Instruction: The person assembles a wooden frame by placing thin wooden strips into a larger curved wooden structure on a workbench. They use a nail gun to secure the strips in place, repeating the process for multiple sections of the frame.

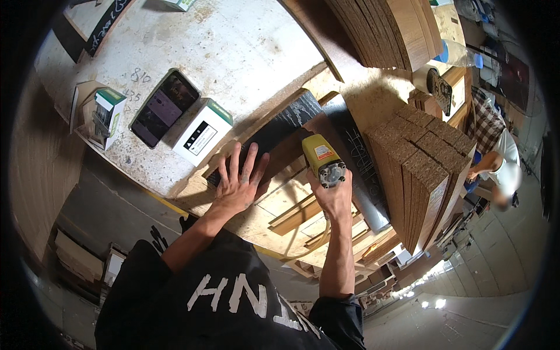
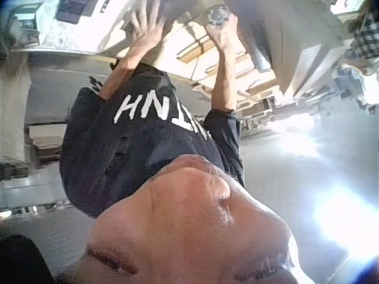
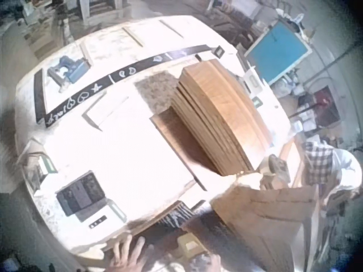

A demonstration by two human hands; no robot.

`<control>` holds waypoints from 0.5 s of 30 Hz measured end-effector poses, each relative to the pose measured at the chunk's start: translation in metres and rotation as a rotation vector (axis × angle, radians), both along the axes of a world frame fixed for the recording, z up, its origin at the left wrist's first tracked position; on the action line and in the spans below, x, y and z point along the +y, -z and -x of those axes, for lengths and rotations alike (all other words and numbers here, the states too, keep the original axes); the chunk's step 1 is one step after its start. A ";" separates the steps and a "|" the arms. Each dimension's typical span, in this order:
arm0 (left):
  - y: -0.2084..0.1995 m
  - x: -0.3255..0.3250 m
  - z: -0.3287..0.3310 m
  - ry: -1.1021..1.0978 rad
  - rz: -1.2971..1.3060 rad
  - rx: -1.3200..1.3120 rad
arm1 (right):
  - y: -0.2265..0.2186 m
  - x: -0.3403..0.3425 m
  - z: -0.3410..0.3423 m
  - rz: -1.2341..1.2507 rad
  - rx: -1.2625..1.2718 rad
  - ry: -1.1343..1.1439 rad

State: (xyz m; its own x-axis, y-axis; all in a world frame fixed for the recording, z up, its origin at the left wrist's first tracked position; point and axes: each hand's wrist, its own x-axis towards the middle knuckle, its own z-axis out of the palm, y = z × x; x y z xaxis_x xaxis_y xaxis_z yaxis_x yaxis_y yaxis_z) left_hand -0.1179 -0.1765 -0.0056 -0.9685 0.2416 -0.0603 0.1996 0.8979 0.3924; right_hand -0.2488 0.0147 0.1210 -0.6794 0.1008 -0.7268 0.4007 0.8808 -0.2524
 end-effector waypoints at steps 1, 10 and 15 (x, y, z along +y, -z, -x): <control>-0.001 0.000 -0.001 0.001 0.016 0.004 | -0.003 -0.002 0.001 -0.013 0.034 -0.019; 0.001 -0.001 0.000 -0.001 0.030 0.050 | -0.006 -0.004 0.010 0.162 0.039 0.089; -0.003 -0.001 -0.003 -0.008 -0.006 0.018 | 0.015 0.007 -0.011 0.107 0.146 0.016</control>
State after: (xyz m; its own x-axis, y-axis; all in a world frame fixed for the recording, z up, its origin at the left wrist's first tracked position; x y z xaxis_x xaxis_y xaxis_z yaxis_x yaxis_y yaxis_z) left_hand -0.1153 -0.1772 -0.0021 -0.9714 0.2339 -0.0418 0.1991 0.8971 0.3944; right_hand -0.2373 0.0218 0.1061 -0.7777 0.0398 -0.6274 0.3667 0.8394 -0.4012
